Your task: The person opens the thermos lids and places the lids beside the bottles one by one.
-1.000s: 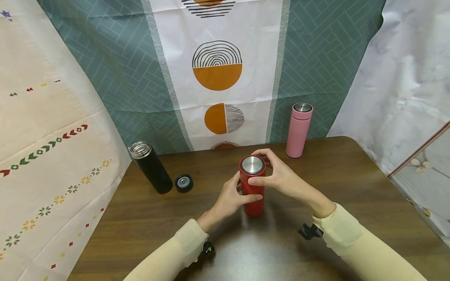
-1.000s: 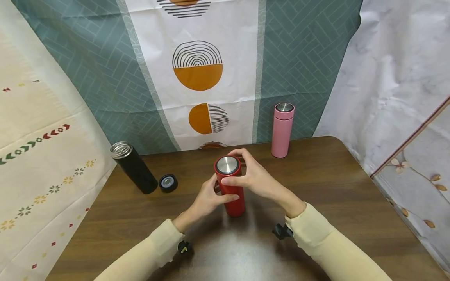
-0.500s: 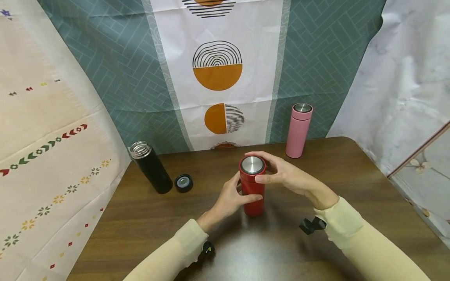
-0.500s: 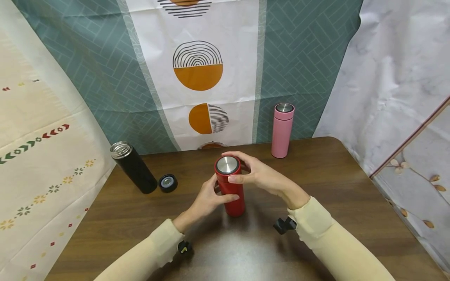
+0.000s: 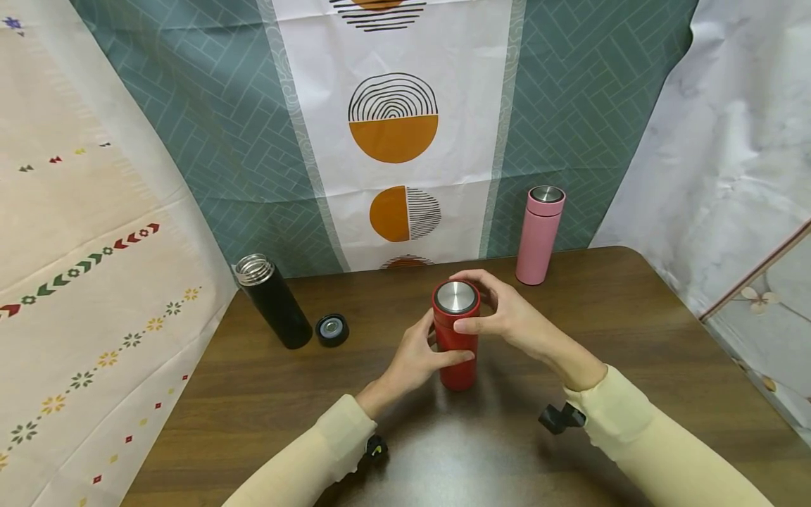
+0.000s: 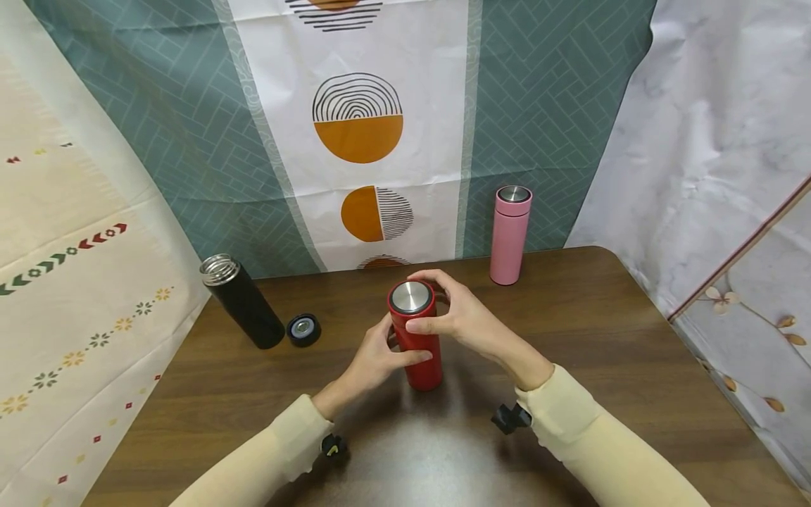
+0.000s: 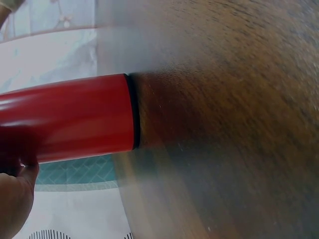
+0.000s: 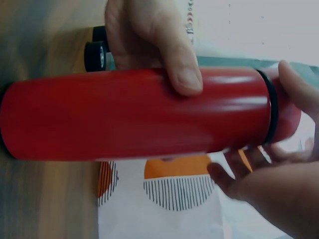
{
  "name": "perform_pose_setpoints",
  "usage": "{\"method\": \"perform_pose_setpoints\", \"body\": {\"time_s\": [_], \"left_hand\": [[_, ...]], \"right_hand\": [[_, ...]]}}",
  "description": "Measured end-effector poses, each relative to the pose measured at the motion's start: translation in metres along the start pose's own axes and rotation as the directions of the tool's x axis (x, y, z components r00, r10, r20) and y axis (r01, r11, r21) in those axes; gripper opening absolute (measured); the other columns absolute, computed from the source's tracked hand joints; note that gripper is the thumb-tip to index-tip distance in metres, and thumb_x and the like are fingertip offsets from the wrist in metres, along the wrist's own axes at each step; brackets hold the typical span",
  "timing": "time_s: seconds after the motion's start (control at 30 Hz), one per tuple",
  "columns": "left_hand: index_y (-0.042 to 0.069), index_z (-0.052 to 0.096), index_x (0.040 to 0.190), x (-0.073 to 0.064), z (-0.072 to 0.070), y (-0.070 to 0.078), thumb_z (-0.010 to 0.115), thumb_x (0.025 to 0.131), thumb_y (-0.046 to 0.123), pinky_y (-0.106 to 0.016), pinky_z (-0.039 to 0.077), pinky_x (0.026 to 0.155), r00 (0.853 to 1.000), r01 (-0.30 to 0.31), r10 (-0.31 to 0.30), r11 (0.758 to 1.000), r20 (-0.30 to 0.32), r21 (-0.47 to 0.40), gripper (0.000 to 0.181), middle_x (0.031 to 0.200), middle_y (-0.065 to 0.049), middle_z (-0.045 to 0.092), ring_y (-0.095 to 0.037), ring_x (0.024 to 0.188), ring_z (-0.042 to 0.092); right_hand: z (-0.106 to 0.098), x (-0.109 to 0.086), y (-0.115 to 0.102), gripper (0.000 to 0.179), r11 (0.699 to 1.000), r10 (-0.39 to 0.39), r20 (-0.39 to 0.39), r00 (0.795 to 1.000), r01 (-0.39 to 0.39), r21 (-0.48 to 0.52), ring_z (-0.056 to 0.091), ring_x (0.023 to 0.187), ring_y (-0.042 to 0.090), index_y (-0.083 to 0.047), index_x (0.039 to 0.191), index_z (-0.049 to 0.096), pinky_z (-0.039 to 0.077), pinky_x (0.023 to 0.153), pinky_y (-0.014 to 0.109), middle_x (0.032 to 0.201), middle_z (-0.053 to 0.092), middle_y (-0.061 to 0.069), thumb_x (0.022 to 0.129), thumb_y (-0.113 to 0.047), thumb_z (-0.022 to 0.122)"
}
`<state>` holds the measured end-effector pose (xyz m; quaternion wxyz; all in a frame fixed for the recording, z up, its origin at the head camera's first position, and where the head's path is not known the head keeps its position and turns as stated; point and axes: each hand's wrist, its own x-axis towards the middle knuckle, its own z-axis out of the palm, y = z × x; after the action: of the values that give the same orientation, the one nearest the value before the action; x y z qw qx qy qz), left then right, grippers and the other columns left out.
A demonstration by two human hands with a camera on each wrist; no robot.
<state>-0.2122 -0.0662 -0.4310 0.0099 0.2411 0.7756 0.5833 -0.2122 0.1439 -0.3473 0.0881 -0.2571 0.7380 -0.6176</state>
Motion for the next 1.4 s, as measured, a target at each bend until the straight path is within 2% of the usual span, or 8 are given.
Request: {"method": "perform_pose_setpoints", "body": {"time_s": [0.27,0.37,0.53,0.67,0.8,1.0,1.13,1.4], "left_hand": [[0.021,0.052,0.145,0.001,0.001,0.002,0.089,0.084,0.023,-0.048,0.05,0.107,1.0,0.001,-0.001,1.0,-0.007,-0.007,0.071,0.132,0.005,0.065,-0.015,0.121,0.063],[0.021,0.052,0.146,0.001,0.001,0.002,0.088,0.085,0.024,-0.047,0.05,0.108,1.0,0.006,-0.006,1.0,-0.002,-0.015,0.071,0.134,0.006,0.065,-0.014,0.123,0.062],[0.023,0.052,0.147,0.0,0.001,0.003,0.087,0.085,0.024,-0.049,0.048,0.11,1.0,0.002,-0.002,1.0,0.003,-0.008,0.071,0.137,0.007,0.063,-0.014,0.129,0.058],[0.024,0.052,0.147,0.002,0.001,0.002,0.087,0.085,0.025,-0.048,0.049,0.109,1.0,0.001,-0.001,1.0,0.004,-0.002,0.071,0.137,0.008,0.063,-0.013,0.128,0.059],[0.023,0.052,0.146,0.002,0.001,0.001,0.087,0.085,0.024,-0.047,0.05,0.108,1.0,0.001,-0.001,1.0,0.003,-0.008,0.07,0.135,0.006,0.064,-0.014,0.125,0.061],[0.022,0.051,0.147,0.002,0.001,0.002,0.087,0.086,0.023,-0.044,0.05,0.108,1.0,0.026,-0.026,1.0,0.005,-0.016,0.071,0.135,0.006,0.064,-0.014,0.123,0.062],[0.021,0.051,0.148,0.002,0.001,0.002,0.087,0.086,0.021,-0.045,0.049,0.109,1.0,0.028,-0.028,0.999,0.007,-0.026,0.071,0.136,0.004,0.064,-0.017,0.126,0.061],[0.024,0.052,0.147,0.0,0.0,0.002,0.087,0.086,0.024,-0.048,0.048,0.11,1.0,0.017,-0.017,1.0,0.005,-0.005,0.071,0.137,0.009,0.064,-0.012,0.129,0.058]], "right_hand": [[-0.011,0.005,0.002,0.067,0.992,0.018,0.144,0.989,-0.036,0.122,0.057,0.129,0.03,-0.014,0.151,0.049,0.051,0.103,0.043,0.139,0.062,0.012,0.09,-0.014,0.077],[-0.006,0.0,0.001,0.072,0.997,0.027,0.106,0.994,-0.035,0.075,0.055,0.13,0.03,-0.017,0.153,0.046,0.05,0.105,0.045,0.141,0.059,0.011,0.089,-0.018,0.08],[0.008,-0.004,0.0,0.077,0.992,-0.024,-0.05,0.998,0.017,-0.123,0.052,0.13,0.027,-0.015,0.147,0.042,0.045,0.108,0.051,0.138,0.057,0.007,0.085,-0.025,0.087],[0.01,-0.004,0.0,0.072,0.986,-0.054,-0.103,0.993,0.037,-0.165,0.053,0.129,0.027,-0.013,0.142,0.045,0.043,0.108,0.054,0.135,0.059,0.006,0.084,-0.02,0.088],[0.003,-0.002,0.0,0.067,0.991,-0.029,-0.043,0.999,0.023,-0.133,0.055,0.127,0.026,-0.017,0.144,0.05,0.045,0.107,0.052,0.134,0.062,0.004,0.086,-0.022,0.085],[-0.008,0.004,-0.001,0.068,0.998,0.005,0.122,0.992,-0.013,0.063,0.056,0.13,0.03,-0.016,0.15,0.051,0.045,0.109,0.05,0.138,0.062,0.009,0.089,-0.014,0.08],[-0.01,0.003,0.0,0.074,0.995,0.022,0.154,0.988,-0.037,0.096,0.053,0.133,0.031,-0.017,0.155,0.045,0.044,0.11,0.049,0.143,0.059,0.01,0.089,-0.015,0.078],[0.01,-0.003,0.002,0.078,0.993,-0.018,-0.075,0.997,0.008,-0.122,0.051,0.131,0.028,-0.016,0.147,0.041,0.045,0.108,0.054,0.139,0.055,0.007,0.085,-0.025,0.086]]}}
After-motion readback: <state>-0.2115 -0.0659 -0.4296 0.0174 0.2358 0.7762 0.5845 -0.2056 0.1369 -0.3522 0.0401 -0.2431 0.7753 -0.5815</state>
